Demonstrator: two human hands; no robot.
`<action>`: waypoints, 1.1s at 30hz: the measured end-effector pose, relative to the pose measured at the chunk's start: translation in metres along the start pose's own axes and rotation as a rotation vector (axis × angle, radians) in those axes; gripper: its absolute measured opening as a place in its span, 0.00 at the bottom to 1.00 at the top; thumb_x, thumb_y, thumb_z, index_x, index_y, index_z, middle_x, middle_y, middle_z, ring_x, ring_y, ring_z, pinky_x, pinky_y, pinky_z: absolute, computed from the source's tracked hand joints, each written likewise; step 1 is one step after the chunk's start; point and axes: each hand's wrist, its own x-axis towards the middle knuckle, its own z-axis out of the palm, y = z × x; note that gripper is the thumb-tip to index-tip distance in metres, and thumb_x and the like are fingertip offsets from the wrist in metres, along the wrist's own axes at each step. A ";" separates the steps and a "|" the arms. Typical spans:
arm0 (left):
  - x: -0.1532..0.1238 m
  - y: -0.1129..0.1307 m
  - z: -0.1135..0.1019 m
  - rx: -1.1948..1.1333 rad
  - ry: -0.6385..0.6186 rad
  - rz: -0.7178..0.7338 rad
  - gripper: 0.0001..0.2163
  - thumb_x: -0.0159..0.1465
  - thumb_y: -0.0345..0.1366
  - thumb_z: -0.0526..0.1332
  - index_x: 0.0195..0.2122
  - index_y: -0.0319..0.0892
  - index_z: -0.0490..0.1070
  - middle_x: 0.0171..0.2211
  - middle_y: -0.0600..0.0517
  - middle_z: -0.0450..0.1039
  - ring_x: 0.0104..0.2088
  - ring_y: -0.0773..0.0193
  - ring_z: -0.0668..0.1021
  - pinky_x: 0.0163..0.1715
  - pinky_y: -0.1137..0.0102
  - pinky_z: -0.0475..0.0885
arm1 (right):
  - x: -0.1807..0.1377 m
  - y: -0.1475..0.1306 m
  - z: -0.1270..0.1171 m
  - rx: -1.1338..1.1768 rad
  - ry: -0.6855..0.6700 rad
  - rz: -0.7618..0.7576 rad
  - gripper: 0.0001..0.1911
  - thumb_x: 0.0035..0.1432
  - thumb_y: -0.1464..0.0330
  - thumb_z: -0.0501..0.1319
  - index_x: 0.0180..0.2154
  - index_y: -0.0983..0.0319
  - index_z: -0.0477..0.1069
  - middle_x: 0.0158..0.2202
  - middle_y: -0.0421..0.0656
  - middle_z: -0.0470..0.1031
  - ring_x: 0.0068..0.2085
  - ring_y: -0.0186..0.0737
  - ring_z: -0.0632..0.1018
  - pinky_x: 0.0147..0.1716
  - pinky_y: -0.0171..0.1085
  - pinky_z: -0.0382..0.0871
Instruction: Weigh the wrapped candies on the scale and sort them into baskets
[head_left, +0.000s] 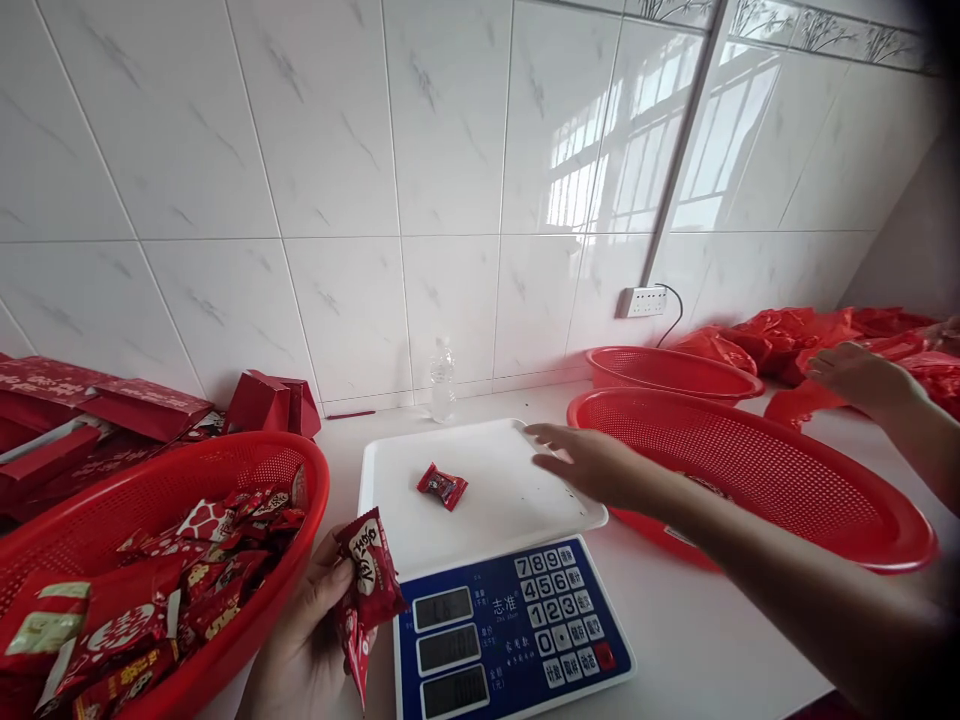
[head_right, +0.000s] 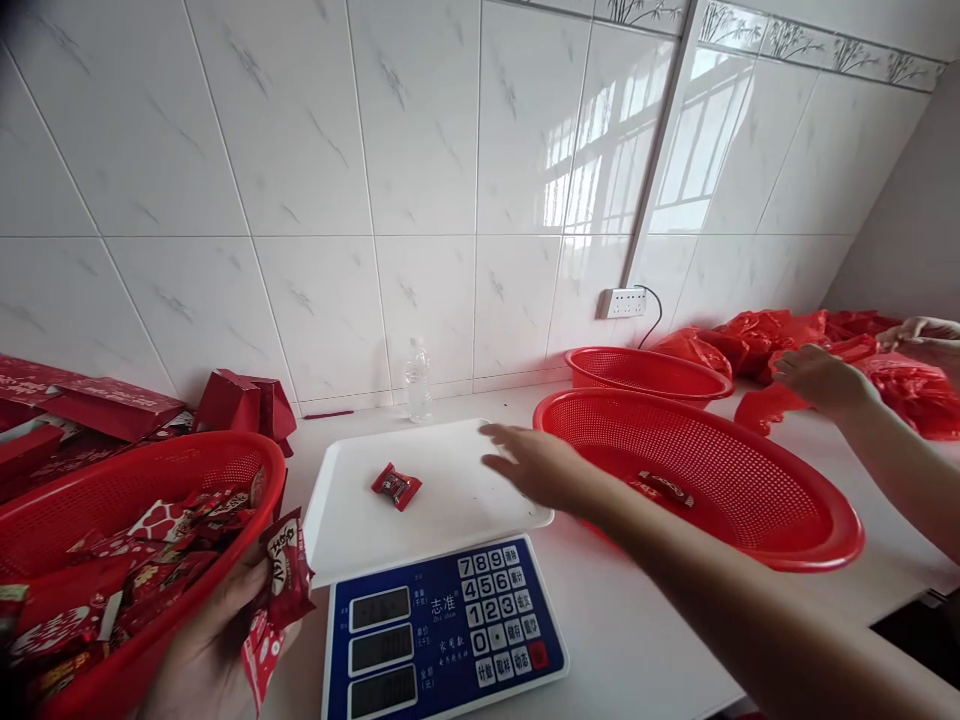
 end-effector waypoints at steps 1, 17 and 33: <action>0.001 0.000 -0.003 0.010 0.006 0.009 0.17 0.49 0.27 0.73 0.40 0.44 0.78 0.36 0.52 0.82 0.38 0.58 0.83 0.34 0.73 0.80 | 0.003 -0.019 0.005 0.019 -0.027 -0.051 0.24 0.68 0.59 0.53 0.62 0.59 0.63 0.56 0.48 0.73 0.54 0.48 0.75 0.50 0.44 0.71; 0.004 -0.003 -0.009 0.117 -0.026 0.075 0.15 0.48 0.34 0.77 0.37 0.48 0.81 0.34 0.53 0.81 0.36 0.61 0.82 0.37 0.71 0.80 | 0.020 -0.069 0.045 0.153 0.024 -0.256 0.13 0.64 0.73 0.56 0.50 0.59 0.70 0.47 0.46 0.74 0.39 0.40 0.78 0.37 0.37 0.70; -0.003 -0.013 -0.006 0.340 0.001 0.074 0.20 0.50 0.43 0.75 0.42 0.45 0.76 0.32 0.51 0.78 0.31 0.64 0.79 0.31 0.73 0.77 | -0.030 0.062 -0.017 -0.112 0.305 0.127 0.20 0.62 0.63 0.51 0.51 0.62 0.73 0.52 0.57 0.71 0.49 0.62 0.75 0.38 0.53 0.73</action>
